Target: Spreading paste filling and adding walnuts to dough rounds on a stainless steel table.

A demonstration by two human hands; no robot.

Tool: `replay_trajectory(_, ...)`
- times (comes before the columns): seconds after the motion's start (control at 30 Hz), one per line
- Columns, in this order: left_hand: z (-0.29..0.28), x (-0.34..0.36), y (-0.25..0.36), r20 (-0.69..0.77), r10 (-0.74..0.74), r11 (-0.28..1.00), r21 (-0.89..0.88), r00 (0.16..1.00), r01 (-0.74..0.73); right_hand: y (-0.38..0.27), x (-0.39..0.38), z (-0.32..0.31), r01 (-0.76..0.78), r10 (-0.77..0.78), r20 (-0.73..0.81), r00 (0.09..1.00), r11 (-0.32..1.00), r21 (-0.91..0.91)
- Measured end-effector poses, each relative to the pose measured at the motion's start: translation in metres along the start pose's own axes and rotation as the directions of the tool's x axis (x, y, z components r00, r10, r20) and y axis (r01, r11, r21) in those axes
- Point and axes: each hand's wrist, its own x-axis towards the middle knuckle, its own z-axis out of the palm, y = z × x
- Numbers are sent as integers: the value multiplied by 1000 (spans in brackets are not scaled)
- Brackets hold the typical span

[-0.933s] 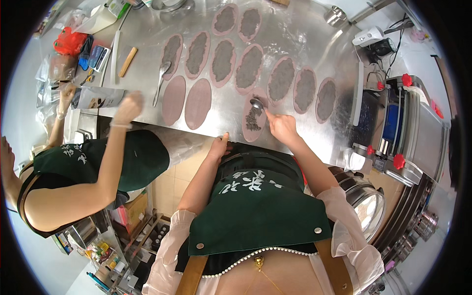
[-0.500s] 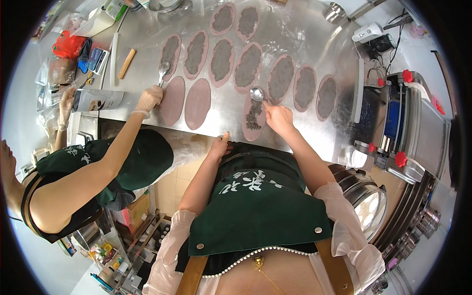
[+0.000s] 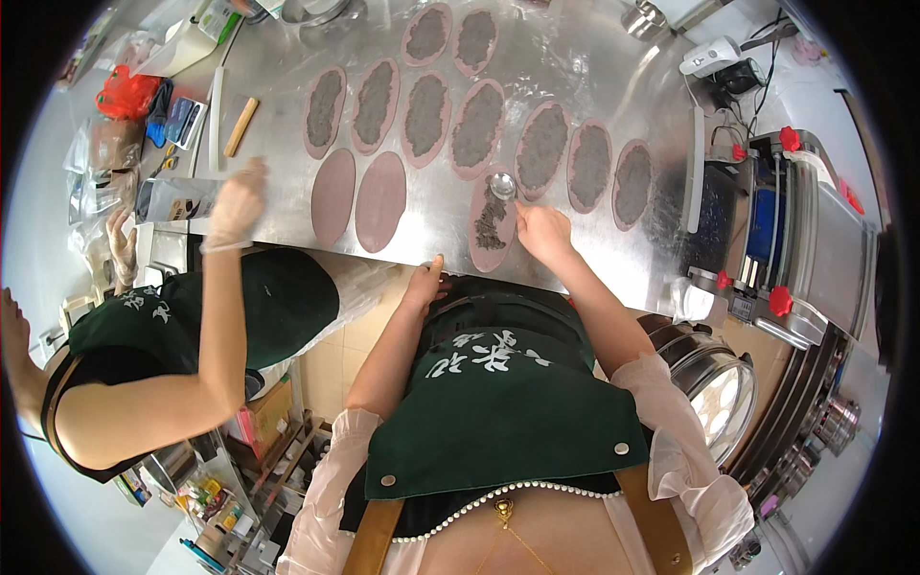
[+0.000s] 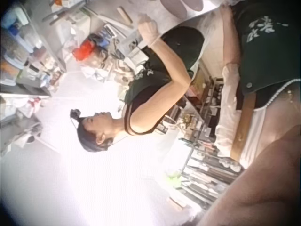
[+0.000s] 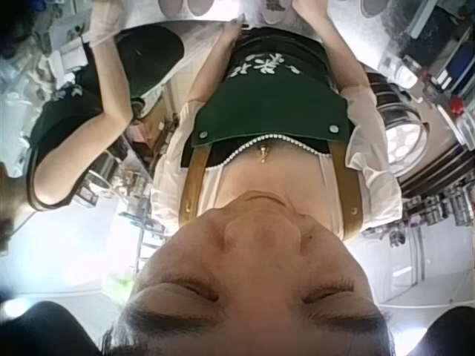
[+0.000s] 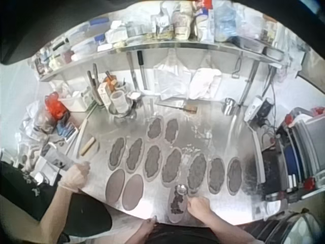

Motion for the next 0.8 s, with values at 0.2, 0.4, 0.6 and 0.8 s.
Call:
replay_trajectory(0.2, 0, 0, 0, -1, -1, 1000, -4, 1000, 1, 2, -13, -1, 5, -3, -39, 999, 998, 63)
replay_trajectory(0.4, 1, 0, 0, -4, -4, 1000, 4, 1000, 4, 0, 4, 7, -6, 5, -36, 999, 1000, -30)
replay_trajectory(0.6, -1, 2, -2, -3, -7, 1000, -4, 1000, 7, 13, -31, 12, 73, -77, -86, 993, 996, -43)
replay_trajectory(0.8, 3, -1, 1, -2, -13, 1000, -16, 1000, 13, 17, -42, 37, 257, -263, -112, 958, 964, -69)
